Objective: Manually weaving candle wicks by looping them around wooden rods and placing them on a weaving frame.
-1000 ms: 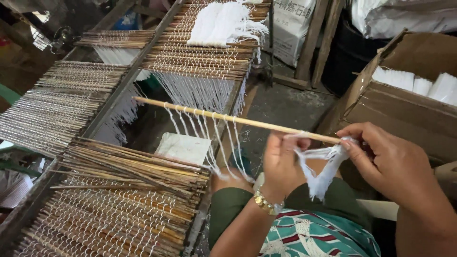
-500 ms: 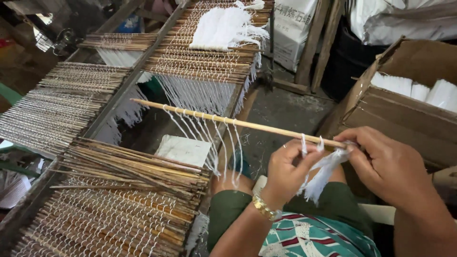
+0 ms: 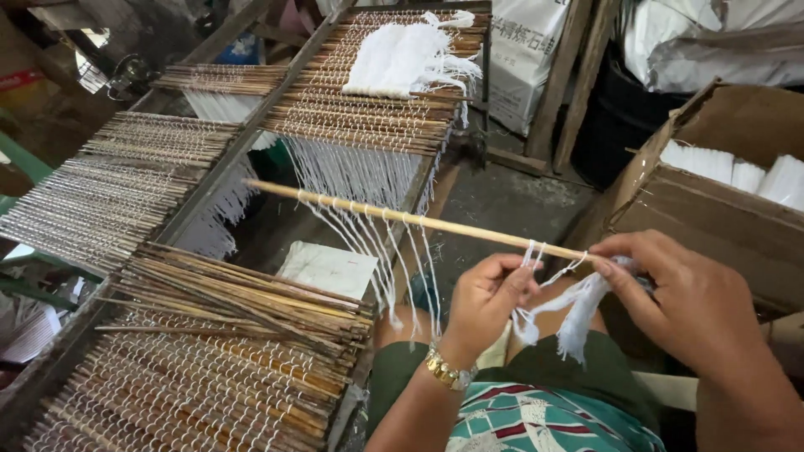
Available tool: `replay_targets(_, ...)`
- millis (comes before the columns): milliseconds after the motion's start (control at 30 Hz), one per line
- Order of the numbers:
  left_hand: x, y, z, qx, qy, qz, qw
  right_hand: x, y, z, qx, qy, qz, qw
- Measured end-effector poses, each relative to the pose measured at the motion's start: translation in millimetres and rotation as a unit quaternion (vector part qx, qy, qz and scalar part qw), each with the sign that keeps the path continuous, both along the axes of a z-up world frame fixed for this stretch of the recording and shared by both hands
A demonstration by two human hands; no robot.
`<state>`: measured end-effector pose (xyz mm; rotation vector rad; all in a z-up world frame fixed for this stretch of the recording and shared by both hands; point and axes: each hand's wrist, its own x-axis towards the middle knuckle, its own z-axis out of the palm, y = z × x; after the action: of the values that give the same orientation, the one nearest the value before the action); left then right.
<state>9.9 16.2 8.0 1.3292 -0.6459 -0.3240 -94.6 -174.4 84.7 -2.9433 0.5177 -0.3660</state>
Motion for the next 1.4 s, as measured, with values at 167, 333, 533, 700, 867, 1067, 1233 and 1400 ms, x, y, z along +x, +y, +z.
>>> replay_targets(167,23,10,-6,-0.022,-0.160,0.159,0.974,-3,-17,-14,-0.065,-0.040,0.072,0.995)
replay_targets(333,16,5,5,-0.075,0.011,0.044,0.996,-1,-10,-6,-0.031,-0.044,0.068,0.996)
replay_targets(533,11,-31,-23,-0.409,0.208,-0.177,0.871,4,-9,-6,-0.015,-0.045,0.080,0.996)
replay_targets(700,10,-45,-17,-0.384,0.195,-0.080,0.899,9,-3,-2,-0.010,-0.024,0.052,0.998)
replay_targets(867,11,-13,12,-0.157,0.077,0.085,0.981,10,-8,-2,-0.063,-0.035,0.057,0.996)
replay_targets(1067,20,-19,-13,-0.319,0.150,-0.110,0.929,14,-7,-6,-0.031,-0.042,0.070,0.996)
replay_targets(1233,4,-44,-7,-0.450,0.291,-0.166,0.828,14,0,-5,0.000,-0.072,0.075,0.995)
replay_targets(1400,5,-40,34,-0.534,0.431,-0.096,0.721,14,7,-8,-0.021,-0.097,0.092,0.991)
